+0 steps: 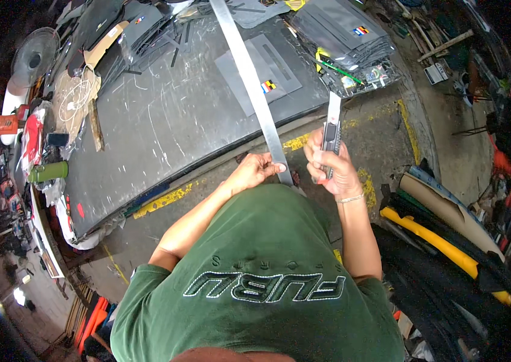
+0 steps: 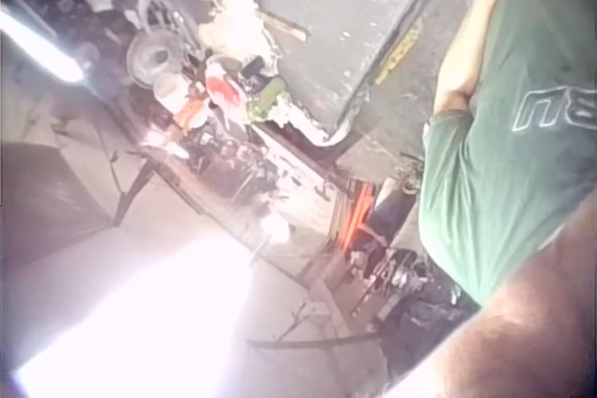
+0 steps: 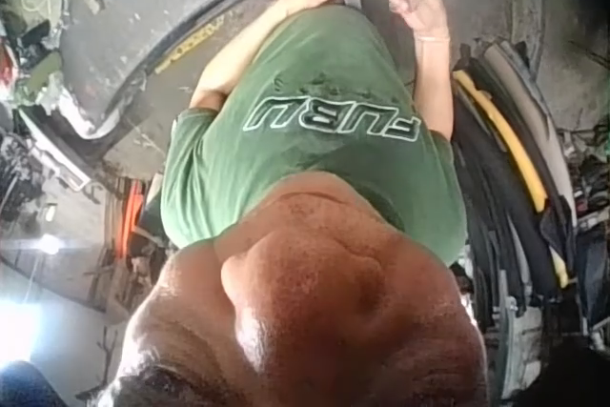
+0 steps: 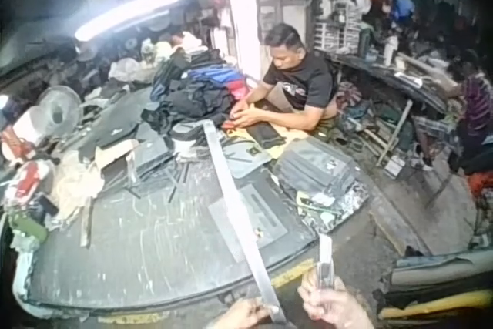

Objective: Cutting patterns out of grey fabric sheets using a utility knife and a metal ruler on a workbench.

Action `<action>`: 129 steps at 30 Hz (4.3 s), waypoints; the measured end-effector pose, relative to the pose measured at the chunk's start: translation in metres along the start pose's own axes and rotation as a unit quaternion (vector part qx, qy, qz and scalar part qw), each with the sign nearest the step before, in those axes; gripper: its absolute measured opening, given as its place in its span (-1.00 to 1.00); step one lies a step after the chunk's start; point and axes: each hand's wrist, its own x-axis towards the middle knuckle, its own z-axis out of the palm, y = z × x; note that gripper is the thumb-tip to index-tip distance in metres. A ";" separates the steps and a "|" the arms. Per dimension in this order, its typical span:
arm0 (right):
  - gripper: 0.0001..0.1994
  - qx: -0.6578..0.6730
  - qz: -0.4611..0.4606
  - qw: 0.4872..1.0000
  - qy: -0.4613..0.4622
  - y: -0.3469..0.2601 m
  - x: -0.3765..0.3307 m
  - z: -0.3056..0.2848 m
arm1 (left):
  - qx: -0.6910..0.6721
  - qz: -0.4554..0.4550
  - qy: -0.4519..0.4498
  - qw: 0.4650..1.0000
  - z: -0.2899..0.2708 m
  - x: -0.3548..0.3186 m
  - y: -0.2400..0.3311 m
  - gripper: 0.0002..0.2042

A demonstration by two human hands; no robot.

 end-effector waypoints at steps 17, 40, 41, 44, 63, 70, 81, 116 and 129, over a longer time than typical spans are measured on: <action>-0.67 -0.489 -0.099 0.749 0.435 0.056 0.036 -0.026 | 0.116 0.234 -0.097 0.960 -0.026 0.062 0.010 -0.80; -0.61 -0.608 -0.133 0.664 0.415 0.089 -0.076 -0.090 | 0.467 0.189 0.267 0.822 -0.145 0.115 -0.005 -0.52; -0.60 -0.621 -0.110 0.659 0.410 0.079 -0.077 -0.089 | 0.488 0.166 0.228 0.826 -0.151 0.116 -0.008 -0.46; -0.56 -0.616 -0.090 0.682 0.383 0.057 -0.081 -0.088 | 0.527 0.164 0.232 0.801 -0.158 0.112 -0.024 -0.45; -0.51 -0.606 -0.074 0.719 0.332 0.064 -0.093 -0.077 | 0.484 0.113 0.305 0.813 -0.160 0.086 -0.032 -0.37; -0.50 -0.600 -0.103 0.700 0.373 0.087 -0.055 -0.051 | 0.513 0.113 0.280 0.804 -0.128 0.089 -0.027 -0.23; -0.55 -0.571 -0.154 0.703 0.396 0.102 -0.012 -0.005 | 0.493 0.143 0.309 0.800 -0.120 0.082 -0.040 -0.35; -0.81 -0.424 0.029 0.834 0.352 0.152 0.100 -0.035 | 0.483 0.213 0.266 0.807 -0.179 0.120 -0.035 -0.38; -0.67 -0.401 -0.017 0.832 0.382 0.153 0.108 -0.036 | 0.477 0.135 0.224 0.839 -0.173 0.108 -0.004 -0.25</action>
